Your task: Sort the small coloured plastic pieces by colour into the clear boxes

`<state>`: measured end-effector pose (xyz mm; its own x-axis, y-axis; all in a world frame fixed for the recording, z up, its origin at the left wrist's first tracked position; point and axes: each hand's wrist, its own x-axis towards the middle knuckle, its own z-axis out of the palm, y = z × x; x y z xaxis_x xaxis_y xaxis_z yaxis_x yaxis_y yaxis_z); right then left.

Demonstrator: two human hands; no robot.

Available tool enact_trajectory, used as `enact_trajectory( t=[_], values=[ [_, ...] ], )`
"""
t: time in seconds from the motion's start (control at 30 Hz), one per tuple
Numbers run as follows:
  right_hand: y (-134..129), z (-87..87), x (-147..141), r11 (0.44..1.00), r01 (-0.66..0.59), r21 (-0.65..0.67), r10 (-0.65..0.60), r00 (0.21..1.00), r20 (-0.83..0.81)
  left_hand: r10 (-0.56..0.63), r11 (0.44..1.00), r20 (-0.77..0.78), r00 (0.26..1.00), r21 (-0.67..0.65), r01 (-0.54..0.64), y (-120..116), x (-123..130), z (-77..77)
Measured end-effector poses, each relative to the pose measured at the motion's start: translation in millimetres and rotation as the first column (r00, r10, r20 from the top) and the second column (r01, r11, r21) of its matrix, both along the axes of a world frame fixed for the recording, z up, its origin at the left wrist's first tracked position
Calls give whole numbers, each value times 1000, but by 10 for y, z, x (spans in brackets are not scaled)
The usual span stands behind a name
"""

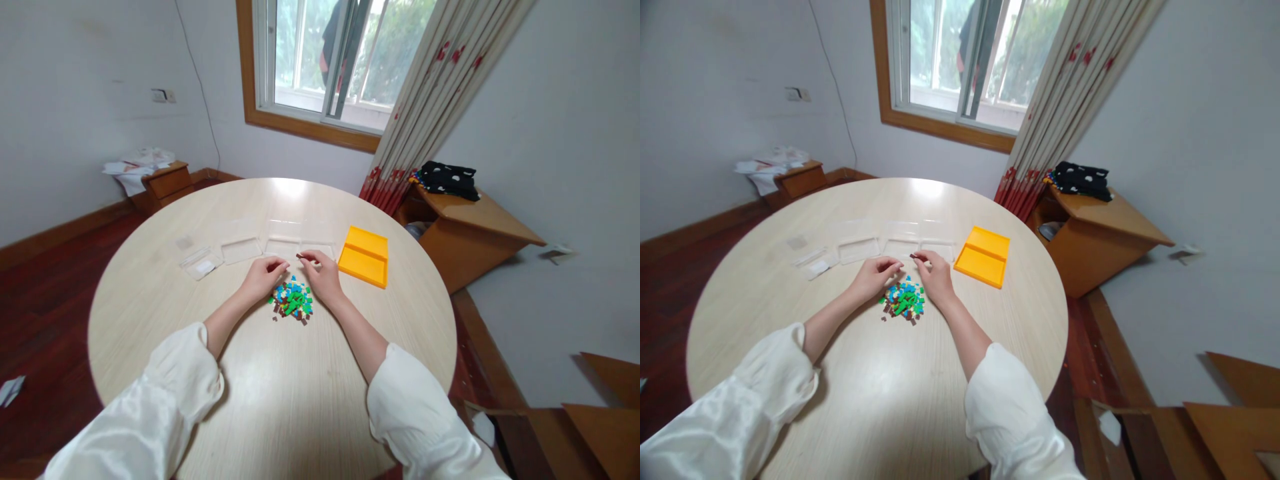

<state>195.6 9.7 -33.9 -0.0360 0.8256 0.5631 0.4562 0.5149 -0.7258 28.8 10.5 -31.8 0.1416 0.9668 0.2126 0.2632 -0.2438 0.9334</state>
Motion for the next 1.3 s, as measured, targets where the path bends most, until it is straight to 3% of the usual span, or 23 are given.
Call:
enact_trajectory(
  t=[0.17,0.3,0.57,0.67,0.83,0.97,1.07,1.3],
  values=[
    [49,32,97,971,217,98,-232,953,197,17,1000,4,1000,10,-17,-16,16,26],
    [102,13,138,952,295,76,-305,921,244,20,1000,-4,1000,14,-20,-15,21,27],
    [131,27,81,930,349,-118,-256,843,474,44,998,-61,997,43,-41,-23,8,31],
    [83,53,43,932,344,-118,-233,814,532,124,983,-154,980,152,-101,-26,-29,32],
    [39,52,26,950,306,-65,-216,792,570,269,902,-391,880,422,-88,3,-79,-27],
    [45,20,33,963,268,-37,-202,803,560,278,933,-634,721,358,-45,-12,-70,-53],
    [56,0,37,969,246,-15,-197,811,551,253,953,-732,632,302,-32,-50,-61,-34],
    [34,10,24,977,215,4,-178,796,578,250,958,-787,563,287,-24,-158,-56,13]
  ],
)
